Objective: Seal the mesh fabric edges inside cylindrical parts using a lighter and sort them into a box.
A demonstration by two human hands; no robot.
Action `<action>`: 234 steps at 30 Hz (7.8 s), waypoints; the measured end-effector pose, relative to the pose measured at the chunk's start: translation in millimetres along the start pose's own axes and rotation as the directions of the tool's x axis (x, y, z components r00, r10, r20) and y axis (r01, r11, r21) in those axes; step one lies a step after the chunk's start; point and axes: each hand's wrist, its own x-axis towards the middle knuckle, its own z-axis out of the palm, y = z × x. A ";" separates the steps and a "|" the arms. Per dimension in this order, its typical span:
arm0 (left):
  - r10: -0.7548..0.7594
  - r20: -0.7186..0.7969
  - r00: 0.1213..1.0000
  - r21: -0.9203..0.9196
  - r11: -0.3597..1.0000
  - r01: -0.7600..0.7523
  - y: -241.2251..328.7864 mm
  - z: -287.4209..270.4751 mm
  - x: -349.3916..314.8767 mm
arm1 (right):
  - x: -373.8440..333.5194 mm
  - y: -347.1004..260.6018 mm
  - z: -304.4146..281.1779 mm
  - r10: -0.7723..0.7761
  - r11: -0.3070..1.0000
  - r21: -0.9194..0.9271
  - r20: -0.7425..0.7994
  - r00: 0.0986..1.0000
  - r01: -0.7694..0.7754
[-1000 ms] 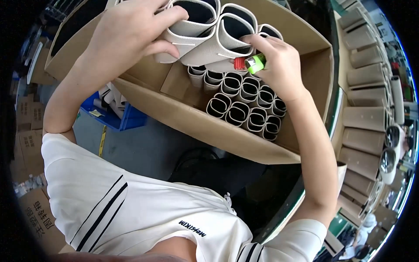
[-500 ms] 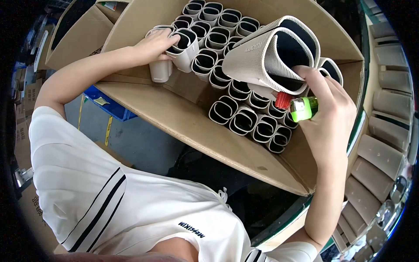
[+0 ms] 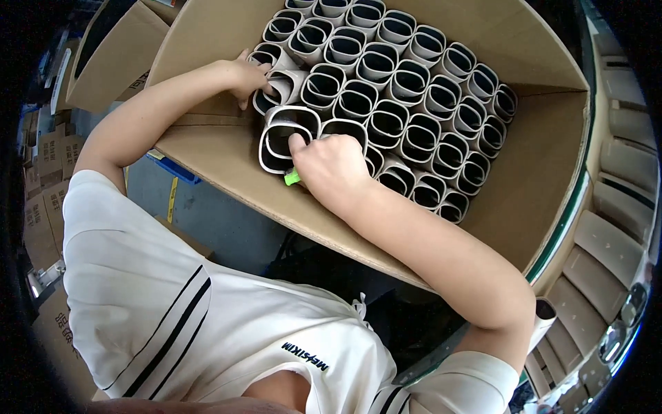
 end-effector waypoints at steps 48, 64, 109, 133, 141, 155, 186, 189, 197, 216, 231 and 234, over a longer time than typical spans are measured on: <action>0.680 -0.639 0.360 0.072 0.519 -0.852 395.9 -171.3 -247.4 | -812.1 -428.5 -148.1 0.124 -0.747 0.425 -0.667 -0.734 -0.512; 0.765 -0.542 -0.349 0.587 0.047 -0.808 522.5 -163.3 -202.4 | -966.3 -428.2 -105.7 0.848 -0.168 0.710 -0.250 -0.467 -0.684; -0.326 -0.939 -0.114 0.111 0.025 -0.993 523.5 -252.4 -63.7 | -805.3 -302.3 -137.4 0.533 -0.705 0.213 -0.469 -0.704 -0.676; -0.180 -0.982 0.054 -0.015 -0.213 -0.977 523.8 -213.6 -98.6 | -772.5 -188.5 -155.3 0.617 -0.431 0.519 -0.428 -0.661 -0.738; -0.368 -0.883 -0.293 0.238 0.187 -0.953 531.0 -219.2 -120.3 | -566.5 -198.6 -199.9 0.829 0.111 0.391 -0.544 -0.132 -0.914; 0.437 -0.884 -0.165 0.222 0.083 -0.971 607.1 -120.1 -171.1 | -767.8 -239.3 -184.9 0.528 -0.044 0.661 -0.621 -0.579 -0.749; 0.083 -0.929 -0.360 0.342 -0.174 -0.923 552.9 -129.1 -206.6 | -523.9 -190.3 -257.5 0.637 0.644 -0.172 -0.419 0.647 -0.745; -0.029 -0.978 -0.206 0.207 -0.036 -0.978 557.6 -141.3 -181.3 | -506.4 -124.1 -252.6 0.578 0.679 -0.316 -0.326 0.748 -0.662; -0.070 -0.995 0.065 -0.082 0.275 -0.958 572.3 -159.7 -133.3 | -617.3 -83.4 -250.9 0.650 0.371 0.313 -0.760 0.004 -0.874; 0.046 -0.913 -0.405 0.399 -0.107 -0.911 560.4 -144.1 -185.8 | -541.5 -301.5 -208.2 0.837 -0.145 0.431 -0.426 -0.343 -0.890; 0.687 -0.666 -0.292 0.062 -0.339 -0.939 521.9 -128.3 -249.8 | -458.0 -307.2 -107.5 0.758 0.213 0.668 -0.573 -0.312 -0.713; 0.693 -0.703 -0.160 0.066 -0.160 -0.985 516.6 -118.3 -266.1 | -440.5 -318.0 -113.2 0.824 0.140 0.638 -0.499 -0.268 -0.757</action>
